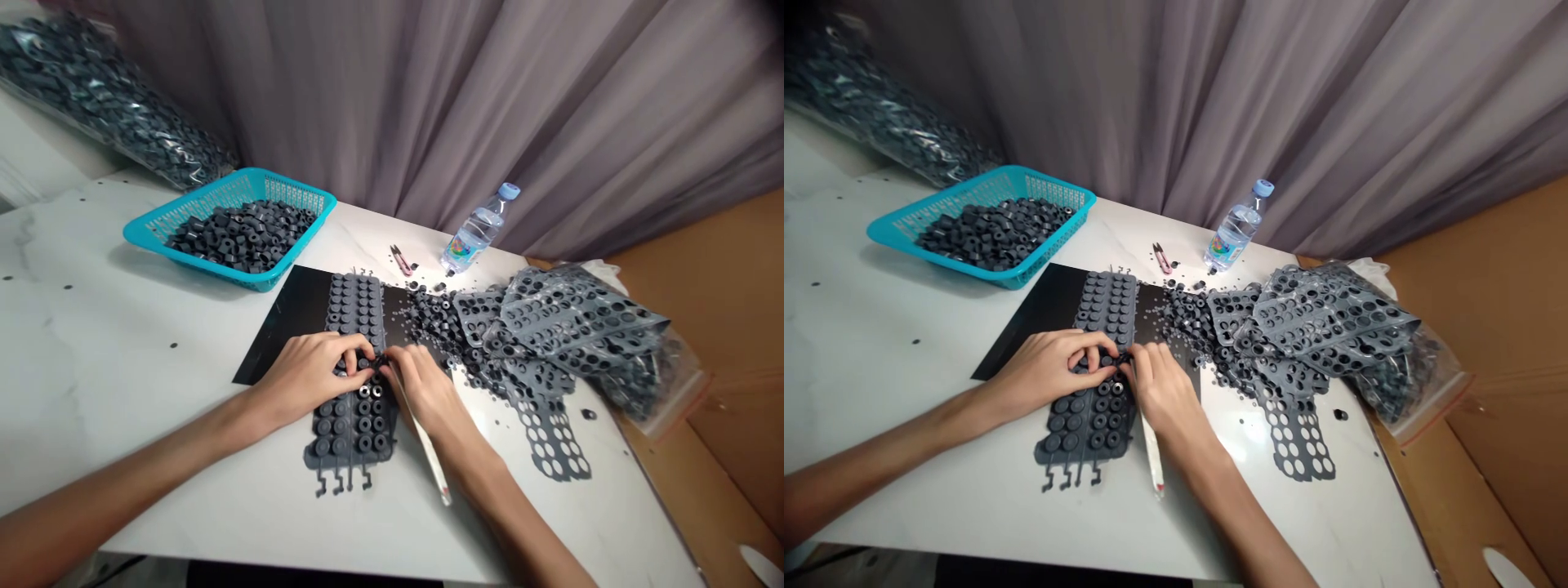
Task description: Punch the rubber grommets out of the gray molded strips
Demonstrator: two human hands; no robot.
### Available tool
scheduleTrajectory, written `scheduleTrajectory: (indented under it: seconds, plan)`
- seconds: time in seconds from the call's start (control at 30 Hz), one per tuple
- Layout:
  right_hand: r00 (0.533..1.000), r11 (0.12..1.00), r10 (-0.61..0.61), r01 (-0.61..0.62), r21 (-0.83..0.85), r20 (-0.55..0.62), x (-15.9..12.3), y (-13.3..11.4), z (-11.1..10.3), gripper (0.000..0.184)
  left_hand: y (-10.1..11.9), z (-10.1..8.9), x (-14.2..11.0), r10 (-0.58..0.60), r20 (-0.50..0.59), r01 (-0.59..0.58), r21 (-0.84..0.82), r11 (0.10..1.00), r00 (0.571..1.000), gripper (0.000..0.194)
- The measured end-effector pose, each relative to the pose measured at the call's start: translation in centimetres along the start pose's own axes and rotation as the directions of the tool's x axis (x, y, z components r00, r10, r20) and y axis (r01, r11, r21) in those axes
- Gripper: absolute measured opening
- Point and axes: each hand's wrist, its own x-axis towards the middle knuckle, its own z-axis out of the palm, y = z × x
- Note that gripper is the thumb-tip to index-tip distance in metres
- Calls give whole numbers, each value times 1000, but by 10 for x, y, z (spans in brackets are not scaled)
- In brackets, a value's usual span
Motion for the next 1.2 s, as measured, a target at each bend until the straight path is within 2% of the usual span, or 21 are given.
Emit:
scheduleTrajectory:
  seconds: [0.13, 0.23, 0.37, 0.47, 0.53, 0.6, 0.83, 1.03, 1.2]
  plan:
    - [972, 970, 233, -235, -67, -32, 0, 5, -4, 25, 0, -1, -1, 16, 2, -16, -17, 1000, 1000, 18]
    - [962, 962, 272, -272, 20, -5, -3, 12, -9, 25, 0, -2, -5, 39, 13, -37, -108, 993, 999, 19]
    - [986, 937, 165, -160, 309, 10, -5, 12, -10, 26, -1, -5, -13, 34, -26, -40, -280, 959, 999, 13]
    - [1000, 913, 18, -20, 407, 8, -2, 6, -11, 12, -5, -4, -14, 38, -62, -53, -277, 959, 997, 8]
    - [998, 918, -66, 55, 392, 14, 0, 3, -12, 9, -7, -2, -13, 43, -57, -56, -253, 966, 997, 6]
    - [995, 928, -100, 86, 361, 19, 2, 1, -15, 10, -9, 0, -11, 51, -48, -61, -240, 969, 998, 6]
    - [989, 961, -142, 128, 247, 38, 3, 3, -13, 18, -11, 3, -9, 91, -46, -100, -245, 964, 995, 7]
    - [992, 983, -111, 102, 149, 51, 2, 1, -10, 21, -10, 2, -9, 88, -36, -95, -257, 962, 995, 7]
    - [988, 989, -149, 149, -8, 44, 1, -8, -6, 21, -11, 3, -5, 80, -23, -83, -267, 960, 997, 5]
